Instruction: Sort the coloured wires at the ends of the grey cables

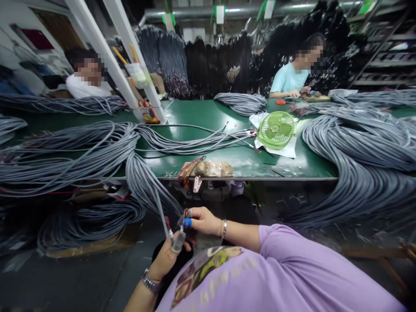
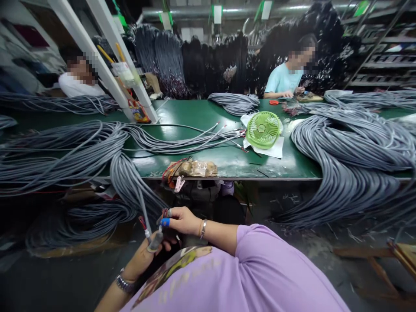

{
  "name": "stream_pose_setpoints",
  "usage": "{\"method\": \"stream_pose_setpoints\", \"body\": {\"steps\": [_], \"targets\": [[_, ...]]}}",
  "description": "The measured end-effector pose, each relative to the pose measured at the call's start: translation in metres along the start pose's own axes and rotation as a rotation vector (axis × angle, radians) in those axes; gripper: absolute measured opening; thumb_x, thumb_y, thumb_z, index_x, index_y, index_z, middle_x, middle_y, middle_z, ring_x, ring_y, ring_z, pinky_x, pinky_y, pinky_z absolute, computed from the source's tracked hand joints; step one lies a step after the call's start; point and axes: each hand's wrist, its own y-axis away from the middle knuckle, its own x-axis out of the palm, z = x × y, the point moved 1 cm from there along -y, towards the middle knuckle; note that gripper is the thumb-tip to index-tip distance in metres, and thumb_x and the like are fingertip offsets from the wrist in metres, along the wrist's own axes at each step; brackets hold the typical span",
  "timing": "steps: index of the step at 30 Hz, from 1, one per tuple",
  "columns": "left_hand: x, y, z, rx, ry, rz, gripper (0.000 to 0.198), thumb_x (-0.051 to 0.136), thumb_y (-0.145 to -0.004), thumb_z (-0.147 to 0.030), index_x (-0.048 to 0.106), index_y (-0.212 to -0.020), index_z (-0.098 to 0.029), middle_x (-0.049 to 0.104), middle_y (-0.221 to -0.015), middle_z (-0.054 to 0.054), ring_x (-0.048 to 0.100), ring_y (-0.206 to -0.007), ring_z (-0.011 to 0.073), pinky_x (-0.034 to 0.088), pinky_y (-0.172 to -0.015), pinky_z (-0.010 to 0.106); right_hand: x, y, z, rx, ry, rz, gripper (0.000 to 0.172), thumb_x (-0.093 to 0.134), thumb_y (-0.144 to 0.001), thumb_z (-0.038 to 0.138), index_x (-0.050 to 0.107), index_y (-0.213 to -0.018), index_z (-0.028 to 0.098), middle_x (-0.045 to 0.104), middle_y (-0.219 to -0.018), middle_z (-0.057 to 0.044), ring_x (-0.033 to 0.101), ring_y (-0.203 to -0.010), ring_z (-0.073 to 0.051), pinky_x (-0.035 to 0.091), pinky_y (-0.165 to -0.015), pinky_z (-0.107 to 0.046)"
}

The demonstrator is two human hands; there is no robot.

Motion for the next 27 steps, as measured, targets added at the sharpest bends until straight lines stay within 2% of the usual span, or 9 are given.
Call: {"method": "stream_pose_setpoints", "body": {"steps": [5,7,10,11,13,15,17,21,27], "targets": [[0.032,-0.021,-0.017,0.025,-0.023,0.091,0.062,0.045,-0.081,-0.077,0.07,-0.103,-0.024,0.074,-0.087,0.007,0.064,-0.074,0.024,0.051,-0.072,0.037,-0.044,0.029,-0.008,0.001,-0.071,-0.155,0.038,0.072,-0.074,0.055,0.066,-0.078,0.018,0.064,-0.076,-0.002,0.057,-0.069,-0.014,0.048,-0.069,-0.029],[0.042,-0.029,-0.027,0.038,-0.091,0.126,0.06,0.043,-0.085,-0.072,0.07,-0.104,-0.023,0.074,-0.088,0.007,0.064,-0.077,0.0235,0.051,-0.076,0.037,-0.06,0.04,-0.009,0.0,-0.076,-0.186,0.033,0.072,-0.075,0.052,0.067,-0.078,0.019,0.065,-0.076,-0.002,0.058,-0.069,-0.015,0.049,-0.069,-0.03],[0.055,-0.043,-0.048,0.07,-0.236,0.139,0.052,0.041,-0.091,-0.063,0.072,-0.095,-0.021,0.073,-0.088,0.006,0.064,-0.083,0.0232,0.05,-0.082,0.035,-0.086,0.052,-0.005,-0.031,-0.008,-0.215,0.028,0.069,-0.078,0.048,0.069,-0.077,0.02,0.066,-0.076,-0.004,0.059,-0.071,-0.017,0.049,-0.069,-0.031],[0.059,-0.047,-0.055,0.082,-0.28,0.116,0.049,0.043,-0.092,-0.061,0.072,-0.093,-0.021,0.073,-0.087,0.005,0.064,-0.084,0.023,0.05,-0.083,0.035,-0.095,0.055,-0.002,-0.041,0.017,-0.227,0.026,0.069,-0.079,0.046,0.069,-0.077,0.021,0.066,-0.076,-0.004,0.06,-0.071,-0.017,0.049,-0.069,-0.031],[0.067,-0.056,-0.067,0.12,-0.341,0.056,0.043,0.047,-0.092,-0.055,0.071,-0.101,-0.021,0.073,-0.093,0.005,0.064,-0.087,0.0231,0.05,-0.087,0.035,-0.113,0.061,0.005,-0.052,0.052,-0.262,0.023,0.068,-0.08,0.044,0.069,-0.076,0.021,0.067,-0.077,-0.005,0.06,-0.072,-0.017,0.049,-0.07,-0.032],[0.074,-0.061,-0.074,0.193,-0.37,0.007,0.039,0.049,-0.093,-0.049,0.067,-0.115,-0.022,0.072,-0.111,0.007,0.064,-0.101,0.0245,0.048,-0.095,0.036,-0.13,0.066,0.01,-0.046,0.073,-0.299,0.02,0.068,-0.081,0.042,0.069,-0.077,0.022,0.067,-0.079,-0.005,0.06,-0.072,-0.017,0.049,-0.07,-0.032],[0.08,-0.063,-0.075,0.257,-0.448,-0.071,0.038,0.048,-0.094,-0.043,0.065,-0.121,-0.022,0.068,-0.124,0.01,0.062,-0.114,0.0254,0.044,-0.104,0.039,-0.145,0.072,0.014,-0.047,0.078,-0.329,0.017,0.067,-0.083,0.038,0.07,-0.08,0.022,0.068,-0.083,-0.005,0.061,-0.075,-0.018,0.049,-0.073,-0.032],[0.087,-0.058,-0.067,0.382,-0.642,-0.139,0.04,0.043,-0.097,-0.033,0.056,-0.131,-0.018,0.06,-0.135,0.014,0.056,-0.125,0.025,0.042,-0.108,0.042,-0.16,0.082,0.01,-0.089,0.063,-0.353,0.01,0.067,-0.083,0.029,0.07,-0.081,0.02,0.069,-0.081,-0.004,0.063,-0.073,-0.016,0.05,-0.07,-0.029],[0.092,-0.053,-0.066,0.468,-0.791,-0.146,0.042,0.045,-0.096,-0.029,0.05,-0.136,-0.018,0.062,-0.131,0.015,0.057,-0.123,0.025,0.045,-0.105,0.041,-0.161,0.087,-0.001,-0.084,0.067,-0.291,0.005,0.068,-0.084,0.025,0.07,-0.086,0.021,0.069,-0.083,-0.003,0.063,-0.075,-0.015,0.051,-0.071,-0.028]]}}
